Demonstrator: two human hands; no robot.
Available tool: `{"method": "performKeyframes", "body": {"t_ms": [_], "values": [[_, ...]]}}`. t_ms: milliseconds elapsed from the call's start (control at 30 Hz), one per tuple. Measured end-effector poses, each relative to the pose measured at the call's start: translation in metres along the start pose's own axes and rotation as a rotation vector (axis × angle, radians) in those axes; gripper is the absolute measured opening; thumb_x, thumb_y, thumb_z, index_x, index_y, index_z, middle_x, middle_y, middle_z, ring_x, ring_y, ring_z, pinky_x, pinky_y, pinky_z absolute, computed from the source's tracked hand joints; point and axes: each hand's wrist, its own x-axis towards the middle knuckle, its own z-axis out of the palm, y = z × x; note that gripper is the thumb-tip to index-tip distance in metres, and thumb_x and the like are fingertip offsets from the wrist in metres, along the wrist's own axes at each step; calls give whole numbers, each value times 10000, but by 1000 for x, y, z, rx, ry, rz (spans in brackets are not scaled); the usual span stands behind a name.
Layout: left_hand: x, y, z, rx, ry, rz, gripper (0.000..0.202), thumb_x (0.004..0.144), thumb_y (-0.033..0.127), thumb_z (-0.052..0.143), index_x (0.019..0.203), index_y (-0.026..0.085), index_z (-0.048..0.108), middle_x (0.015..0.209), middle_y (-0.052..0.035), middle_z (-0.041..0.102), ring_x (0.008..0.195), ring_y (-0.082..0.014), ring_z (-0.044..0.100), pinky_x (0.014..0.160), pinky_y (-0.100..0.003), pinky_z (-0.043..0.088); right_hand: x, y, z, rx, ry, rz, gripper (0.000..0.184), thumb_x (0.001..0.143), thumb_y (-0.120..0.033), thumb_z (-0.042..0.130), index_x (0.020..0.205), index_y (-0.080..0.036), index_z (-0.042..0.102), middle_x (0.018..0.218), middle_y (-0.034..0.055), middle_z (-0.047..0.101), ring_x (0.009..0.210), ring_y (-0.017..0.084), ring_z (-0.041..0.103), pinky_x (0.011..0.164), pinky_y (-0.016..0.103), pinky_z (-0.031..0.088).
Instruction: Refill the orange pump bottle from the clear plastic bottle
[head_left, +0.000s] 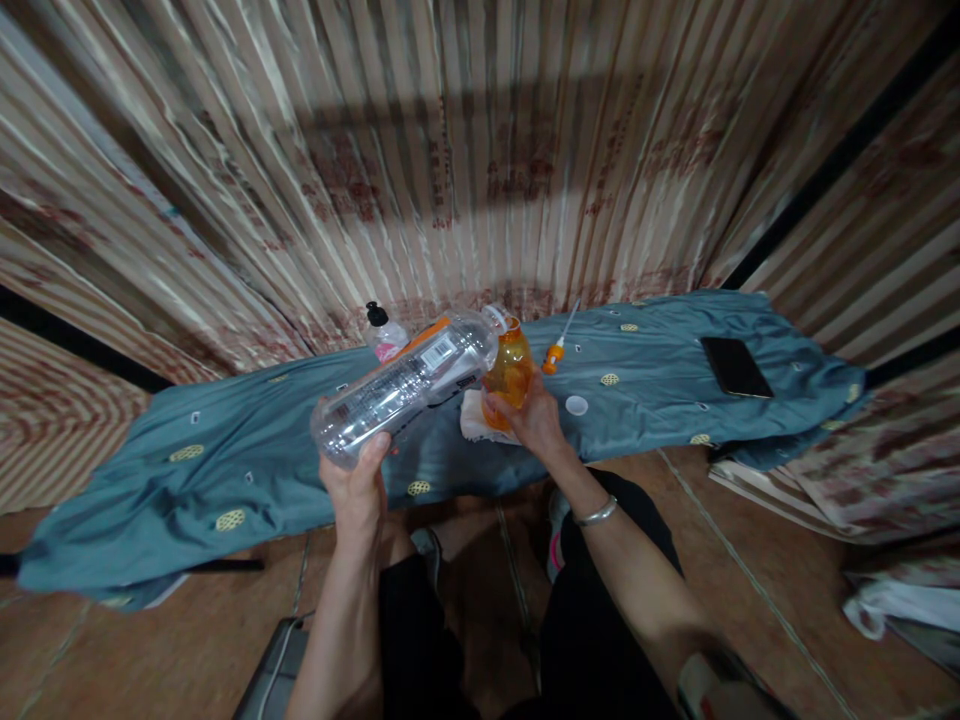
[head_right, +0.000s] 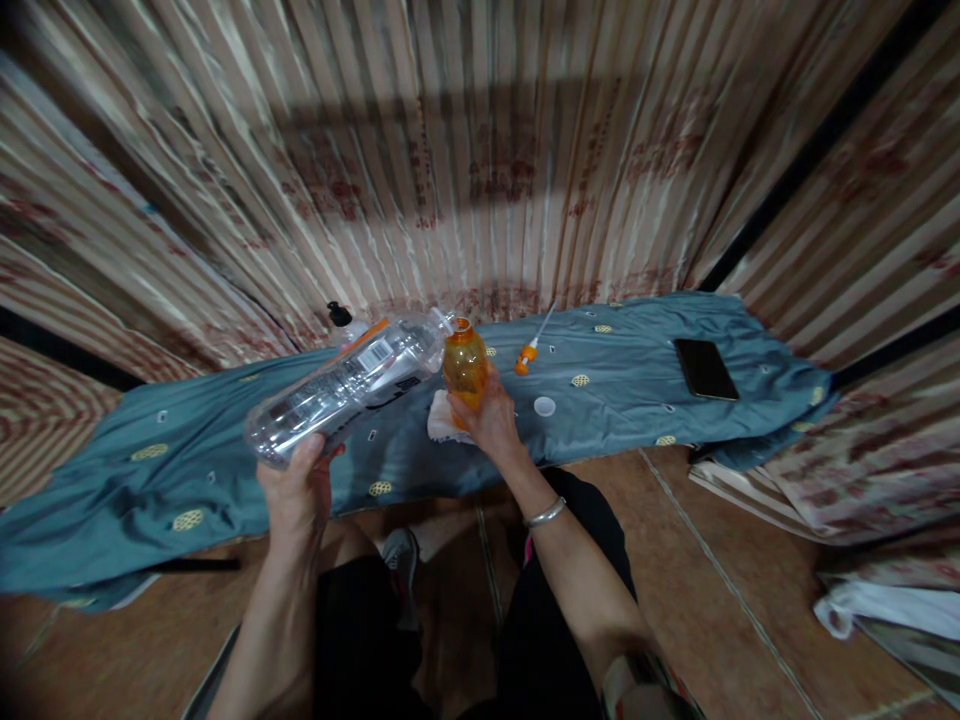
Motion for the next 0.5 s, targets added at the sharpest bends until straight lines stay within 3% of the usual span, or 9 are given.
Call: {"method": "performKeyframes", "body": {"t_ms": [267,500], "values": [[0,0,0,9,-15,-2,863,514,465,975,1285,230,666,1118,-52,704,742,-123,578,619,-247,480,0,3,2,-19,20,4,834,873,-527,772,1517,-111,443,1293,231,762,1153,394,771,946,525,634],[1,-2,-1,8,-4,-17,809,513,434,968,1228,202,670,1069,-45,693,750,-131,575,619,-250,475,0,1,1,18,13,-4,824,872,-483,779,1525,-114,437,1318,239,751,1168,390,766,963,530,625]]}}
